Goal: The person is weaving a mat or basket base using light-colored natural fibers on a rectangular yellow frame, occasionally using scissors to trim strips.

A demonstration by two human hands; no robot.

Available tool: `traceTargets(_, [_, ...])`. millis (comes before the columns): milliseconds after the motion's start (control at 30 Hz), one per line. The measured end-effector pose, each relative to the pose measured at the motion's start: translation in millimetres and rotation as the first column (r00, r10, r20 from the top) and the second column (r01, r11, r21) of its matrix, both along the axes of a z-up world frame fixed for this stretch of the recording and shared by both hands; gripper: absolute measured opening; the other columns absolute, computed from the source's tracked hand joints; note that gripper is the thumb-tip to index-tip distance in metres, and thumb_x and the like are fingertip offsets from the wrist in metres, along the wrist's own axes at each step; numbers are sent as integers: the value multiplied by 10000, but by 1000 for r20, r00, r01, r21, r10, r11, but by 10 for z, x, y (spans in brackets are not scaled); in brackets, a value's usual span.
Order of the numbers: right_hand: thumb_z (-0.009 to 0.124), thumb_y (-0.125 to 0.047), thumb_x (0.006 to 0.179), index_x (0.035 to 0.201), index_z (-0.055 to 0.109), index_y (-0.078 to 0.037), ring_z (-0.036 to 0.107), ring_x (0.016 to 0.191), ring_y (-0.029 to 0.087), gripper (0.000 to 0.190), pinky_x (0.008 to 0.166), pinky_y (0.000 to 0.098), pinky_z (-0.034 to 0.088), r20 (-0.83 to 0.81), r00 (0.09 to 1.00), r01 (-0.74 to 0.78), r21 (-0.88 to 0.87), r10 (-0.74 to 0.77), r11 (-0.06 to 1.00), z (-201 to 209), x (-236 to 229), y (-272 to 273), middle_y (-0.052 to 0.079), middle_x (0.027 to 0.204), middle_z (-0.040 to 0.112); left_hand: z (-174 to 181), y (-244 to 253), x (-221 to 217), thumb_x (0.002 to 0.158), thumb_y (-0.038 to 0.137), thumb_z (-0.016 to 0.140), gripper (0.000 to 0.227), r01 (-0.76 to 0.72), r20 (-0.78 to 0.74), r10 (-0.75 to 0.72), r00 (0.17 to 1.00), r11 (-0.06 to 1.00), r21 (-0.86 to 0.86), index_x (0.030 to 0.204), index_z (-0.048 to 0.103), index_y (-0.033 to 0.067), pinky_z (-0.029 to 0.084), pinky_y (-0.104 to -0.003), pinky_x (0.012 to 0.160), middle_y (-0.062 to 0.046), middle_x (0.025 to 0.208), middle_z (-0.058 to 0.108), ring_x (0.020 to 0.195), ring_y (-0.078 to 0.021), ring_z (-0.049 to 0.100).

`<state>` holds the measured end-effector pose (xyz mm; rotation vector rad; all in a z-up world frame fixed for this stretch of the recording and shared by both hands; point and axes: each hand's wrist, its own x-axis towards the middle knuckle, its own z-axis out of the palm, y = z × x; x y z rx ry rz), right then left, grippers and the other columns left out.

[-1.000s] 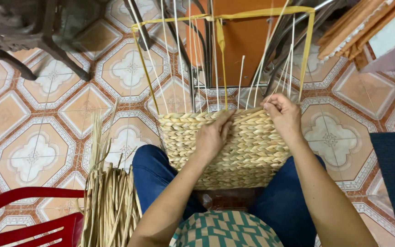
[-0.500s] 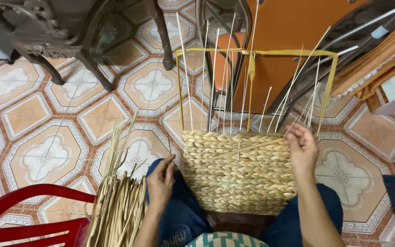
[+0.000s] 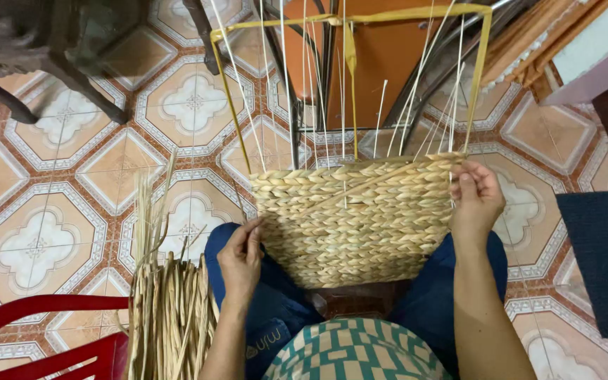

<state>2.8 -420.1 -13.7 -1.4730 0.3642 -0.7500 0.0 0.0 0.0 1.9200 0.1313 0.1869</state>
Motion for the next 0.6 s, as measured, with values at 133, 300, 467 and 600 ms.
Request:
traceTargets(133, [568, 9, 1060, 1217, 642, 5, 607, 764, 59, 174, 665, 187, 473, -12, 999, 41, 54, -40, 998, -224, -155, -114, 78, 1080, 728, 43, -295, -10, 1014, 90, 642, 212, 128, 178, -127, 976, 992, 5, 1194, 742, 40, 524, -217, 647, -57, 969, 773, 761, -56, 640])
traceTargets(300, [579, 44, 1059, 1205, 654, 33, 575, 756, 82, 165, 643, 215, 441, 12, 990, 140, 116, -143, 983, -1272, -137, -670, 76, 1003, 686, 470, -760, -6, 928, 74, 726, 178, 252, 394, -352, 849, 926, 283, 1103, 760, 77, 573, -303, 732, -72, 1005, 740, 861, -185, 704])
traceTargets(467, [545, -57, 1033, 1228, 671, 18, 647, 883, 187, 244, 748, 331, 514, -399, 917, 88, 205, 2, 975, -1242, -81, -627, 115, 1062, 706, 624, -1272, 200, 877, 119, 777, 313, 320, 476, -565, 674, 804, 501, 1184, 715, 107, 496, -395, 962, -72, 1217, 651, 1143, -265, 590])
traceTargets(600, [536, -184, 992, 1280, 604, -14, 694, 1034, 252, 342, 879, 416, 573, -462, 785, -9, 659, 413, 752, -1440, -60, -815, 138, 1191, 712, 440, -1476, 344, 862, 180, 774, 388, 308, 403, -647, 647, 705, 639, 1233, 674, 126, 396, -461, 1044, -104, 1378, 549, 1292, -305, 507])
